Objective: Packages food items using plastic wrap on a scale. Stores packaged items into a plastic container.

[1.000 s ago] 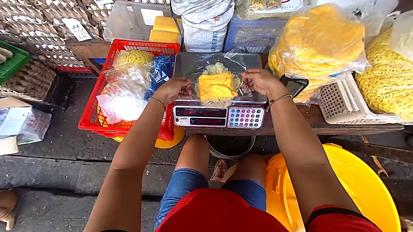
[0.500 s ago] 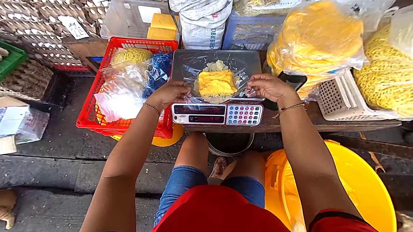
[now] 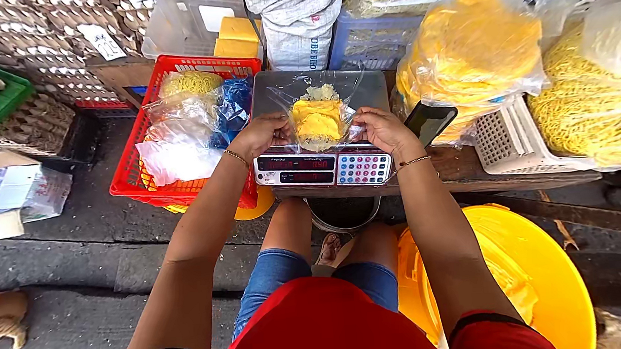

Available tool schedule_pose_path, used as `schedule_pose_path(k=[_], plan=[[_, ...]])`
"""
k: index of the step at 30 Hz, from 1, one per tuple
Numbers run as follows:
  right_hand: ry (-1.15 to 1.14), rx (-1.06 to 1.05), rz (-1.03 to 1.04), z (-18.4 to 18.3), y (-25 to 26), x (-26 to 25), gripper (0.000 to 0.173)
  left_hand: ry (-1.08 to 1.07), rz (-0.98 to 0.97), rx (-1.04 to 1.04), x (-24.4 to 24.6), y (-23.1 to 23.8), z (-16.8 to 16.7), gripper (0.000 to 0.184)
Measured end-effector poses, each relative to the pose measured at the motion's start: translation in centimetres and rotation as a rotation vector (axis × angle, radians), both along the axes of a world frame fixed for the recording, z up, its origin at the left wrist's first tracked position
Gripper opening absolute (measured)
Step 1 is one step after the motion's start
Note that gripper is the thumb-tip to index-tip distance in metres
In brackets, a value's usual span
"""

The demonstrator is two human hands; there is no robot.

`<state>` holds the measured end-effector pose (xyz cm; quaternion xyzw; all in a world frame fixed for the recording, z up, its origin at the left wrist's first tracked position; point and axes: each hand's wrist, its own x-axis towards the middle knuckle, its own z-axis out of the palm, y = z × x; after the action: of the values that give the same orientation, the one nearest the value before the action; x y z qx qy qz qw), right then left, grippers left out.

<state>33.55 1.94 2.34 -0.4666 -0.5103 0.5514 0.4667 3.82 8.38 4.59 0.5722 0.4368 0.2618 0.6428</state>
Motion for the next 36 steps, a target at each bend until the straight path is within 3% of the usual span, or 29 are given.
schedule_pose_path(k=[3, 6, 10, 12, 14, 18, 23, 29, 33, 36], plan=[[-0.116, -0.076, -0.076, 0.5, -1.6, 2.7, 0.021, 0.124, -0.081, 0.033, -3.6, 0.2, 0.3, 0.023], [-0.297, -0.149, -0.012, 1.3, -2.2, 3.6, 0.022, 0.224, -0.162, 0.022, -5.0, 0.4, 0.5, 0.022], [-0.443, -0.220, -0.028, 2.5, 0.0, 2.5, 0.055, 0.278, -0.079, 0.008, -3.6, 1.1, 1.2, 0.047], [-0.476, -0.261, -0.101, 2.4, 1.6, 1.6, 0.061, 0.297, -0.037, -0.004, -2.4, 1.6, 1.4, 0.050], [-0.489, -0.285, -0.141, 2.5, 2.9, 0.8, 0.054, 0.367, -0.012, 0.000, -1.4, 2.3, 1.3, 0.046], [-0.333, -0.252, -0.052, 2.9, 4.5, 0.1, 0.020, 0.388, -0.060, 0.083, -0.3, 3.5, 1.5, 0.028], [-0.201, -0.206, 0.081, 2.4, 5.4, -1.1, 0.026, 0.235, -0.147, 0.097, 2.1, 3.4, 1.6, 0.021], [-0.203, -0.158, 0.071, 1.7, 5.3, -2.3, 0.028, 0.176, -0.135, 0.094, 3.1, 3.2, 0.8, 0.019], [-0.139, -0.155, 0.024, 1.3, 5.4, 0.2, 0.027, 0.108, -0.090, 0.075, 0.4, 3.3, 0.1, 0.020], [-0.088, -0.186, -0.138, 1.0, 5.9, 2.2, 0.026, 0.209, -0.091, 0.070, -2.4, 3.1, 0.4, 0.021]])
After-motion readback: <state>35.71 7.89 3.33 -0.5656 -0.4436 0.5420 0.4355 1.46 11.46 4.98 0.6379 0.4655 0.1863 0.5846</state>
